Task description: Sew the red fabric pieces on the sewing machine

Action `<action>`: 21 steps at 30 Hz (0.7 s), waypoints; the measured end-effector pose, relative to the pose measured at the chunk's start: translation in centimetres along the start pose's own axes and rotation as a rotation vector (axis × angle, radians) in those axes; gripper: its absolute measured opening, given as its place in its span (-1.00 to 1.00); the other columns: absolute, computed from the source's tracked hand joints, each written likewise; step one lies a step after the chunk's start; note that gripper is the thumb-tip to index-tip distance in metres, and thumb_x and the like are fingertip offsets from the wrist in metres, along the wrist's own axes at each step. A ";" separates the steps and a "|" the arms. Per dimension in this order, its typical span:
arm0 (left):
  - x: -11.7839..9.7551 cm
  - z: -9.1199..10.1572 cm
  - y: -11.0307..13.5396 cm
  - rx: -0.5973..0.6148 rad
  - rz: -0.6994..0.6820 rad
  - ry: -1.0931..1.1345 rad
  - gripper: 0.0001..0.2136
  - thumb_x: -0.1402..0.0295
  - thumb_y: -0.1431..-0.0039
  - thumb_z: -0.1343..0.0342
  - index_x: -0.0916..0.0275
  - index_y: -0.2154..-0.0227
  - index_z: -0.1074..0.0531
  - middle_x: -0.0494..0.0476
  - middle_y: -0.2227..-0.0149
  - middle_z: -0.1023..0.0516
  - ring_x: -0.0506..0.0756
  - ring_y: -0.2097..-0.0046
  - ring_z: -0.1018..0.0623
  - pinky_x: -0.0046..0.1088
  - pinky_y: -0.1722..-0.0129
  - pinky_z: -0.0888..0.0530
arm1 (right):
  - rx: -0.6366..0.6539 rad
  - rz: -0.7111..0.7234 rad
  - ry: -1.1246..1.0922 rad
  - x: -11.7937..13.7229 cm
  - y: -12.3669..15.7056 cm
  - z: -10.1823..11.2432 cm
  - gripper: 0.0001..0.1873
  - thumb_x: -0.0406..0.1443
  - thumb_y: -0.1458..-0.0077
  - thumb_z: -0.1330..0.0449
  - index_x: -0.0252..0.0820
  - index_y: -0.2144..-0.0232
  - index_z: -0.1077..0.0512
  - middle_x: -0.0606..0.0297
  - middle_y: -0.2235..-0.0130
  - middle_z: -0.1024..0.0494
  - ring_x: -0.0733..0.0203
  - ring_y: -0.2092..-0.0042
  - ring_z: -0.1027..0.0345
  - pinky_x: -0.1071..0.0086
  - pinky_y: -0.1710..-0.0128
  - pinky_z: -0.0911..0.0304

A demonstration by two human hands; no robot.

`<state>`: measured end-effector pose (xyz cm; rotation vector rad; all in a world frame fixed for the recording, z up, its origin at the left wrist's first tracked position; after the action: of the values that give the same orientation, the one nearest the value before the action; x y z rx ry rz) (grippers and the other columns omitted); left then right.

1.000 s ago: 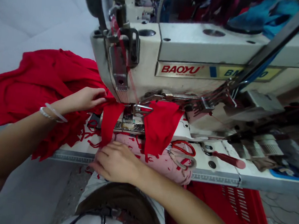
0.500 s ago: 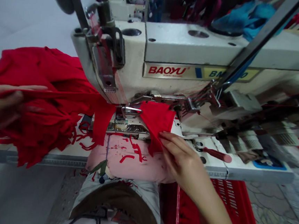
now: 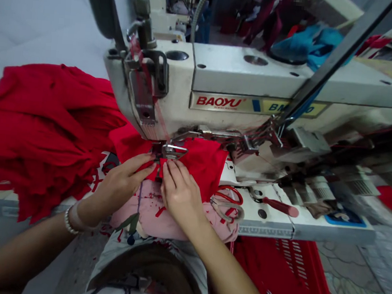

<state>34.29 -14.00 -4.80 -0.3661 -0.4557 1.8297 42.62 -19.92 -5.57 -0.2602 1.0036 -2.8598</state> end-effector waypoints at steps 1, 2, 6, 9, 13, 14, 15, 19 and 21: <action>0.0 -0.1 0.2 0.026 0.008 -0.059 -0.71 0.56 -0.31 0.08 0.40 0.00 -0.45 0.37 -0.07 -0.47 0.22 -0.10 -0.48 -0.21 -0.07 -0.51 | -0.001 0.006 0.012 0.0 0.3 -0.1 -0.61 -0.44 -0.20 -0.06 -0.47 -0.06 -0.41 -0.08 -0.07 -0.48 -0.04 -0.14 -0.30 0.07 -0.09 -0.40; 0.1 -0.1 0.4 0.059 0.023 -0.099 -0.70 0.56 -0.30 0.07 0.42 -0.01 -0.43 0.39 -0.07 -0.46 0.24 -0.08 -0.47 -0.18 -0.05 -0.51 | -0.008 -0.008 0.001 -0.1 0.5 0.0 -0.60 -0.44 -0.20 -0.06 -0.47 -0.07 -0.40 -0.07 -0.07 -0.48 -0.03 -0.13 -0.30 0.07 -0.09 -0.39; 0.0 -0.2 0.5 0.180 0.048 -0.147 -0.65 0.55 -0.31 0.11 0.41 -0.11 -0.36 0.38 -0.04 -0.47 0.22 -0.01 -0.47 -0.23 0.07 -0.52 | -0.044 -0.074 -0.092 -0.4 0.4 0.7 -0.61 -0.44 -0.22 -0.02 -0.39 -0.08 -0.39 -0.02 -0.05 -0.49 0.05 -0.11 -0.31 0.11 -0.12 -0.38; -0.2 -0.2 0.3 0.168 0.052 -0.176 -0.64 0.53 -0.33 0.14 0.39 -0.11 -0.36 0.38 -0.06 -0.46 0.22 0.01 -0.47 -0.23 0.12 -0.49 | 0.010 -0.015 0.002 0.6 0.0 0.3 -0.62 -0.43 -0.21 -0.05 -0.49 -0.04 -0.42 -0.05 -0.07 -0.48 -0.01 -0.13 -0.28 0.12 -0.13 -0.37; -0.4 -0.2 0.1 0.145 0.043 -0.135 -0.65 0.52 -0.34 0.15 0.46 -0.10 -0.35 0.39 -0.05 -0.46 0.24 0.01 -0.46 -0.23 0.11 -0.47 | 0.081 0.028 0.143 1.3 -0.2 -0.2 -0.61 -0.41 -0.20 -0.07 -0.54 -0.03 -0.44 -0.05 -0.07 -0.48 -0.08 -0.10 -0.28 0.11 -0.06 -0.40; -0.4 -0.2 0.1 0.149 0.039 -0.129 -0.65 0.51 -0.34 0.14 0.46 -0.11 -0.34 0.38 -0.04 -0.46 0.24 0.01 -0.46 -0.23 0.11 -0.47 | 0.083 0.038 0.167 1.4 -0.3 -0.2 -0.61 -0.41 -0.20 -0.07 -0.54 -0.02 -0.45 -0.05 -0.07 -0.49 -0.08 -0.09 -0.28 0.12 -0.03 -0.41; -0.4 -0.2 0.1 0.156 0.035 -0.127 -0.65 0.51 -0.34 0.14 0.45 -0.11 -0.34 0.37 -0.04 -0.47 0.24 0.01 -0.46 -0.23 0.11 -0.47 | 0.083 0.047 0.186 1.5 -0.3 -0.1 -0.62 -0.42 -0.21 -0.06 -0.54 -0.02 -0.45 -0.04 -0.06 -0.49 -0.08 -0.08 -0.28 0.12 -0.01 -0.41; -0.2 -0.1 0.4 0.163 0.022 -0.119 -0.64 0.53 -0.33 0.15 0.41 -0.12 -0.35 0.34 -0.04 -0.48 0.21 0.00 -0.46 -0.25 0.08 -0.46 | 0.105 0.069 0.196 1.5 -0.1 0.0 -0.62 -0.46 -0.21 -0.05 -0.52 -0.04 -0.43 -0.02 -0.07 -0.49 -0.05 -0.07 -0.27 0.14 0.04 -0.41; -0.1 0.0 0.5 0.159 0.029 -0.101 -0.63 0.54 -0.32 0.14 0.40 -0.13 -0.35 0.35 -0.06 -0.47 0.20 -0.03 -0.45 -0.25 0.05 -0.45 | 0.109 0.063 0.176 1.3 -0.1 0.1 -0.62 -0.45 -0.21 -0.06 -0.48 -0.05 -0.43 0.00 -0.07 -0.49 -0.04 -0.06 -0.27 0.15 0.08 -0.40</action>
<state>33.88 -14.23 -5.06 -0.1729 -0.3724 1.9041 41.33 -20.17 -5.24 0.0316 0.8613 -2.9067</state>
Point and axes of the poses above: each hand's wrist, its own y-axis away from the middle knuckle, its own z-axis out of the back of the hand, x = y × z, the point moved 8 cm from there along -y, towards the middle knuckle
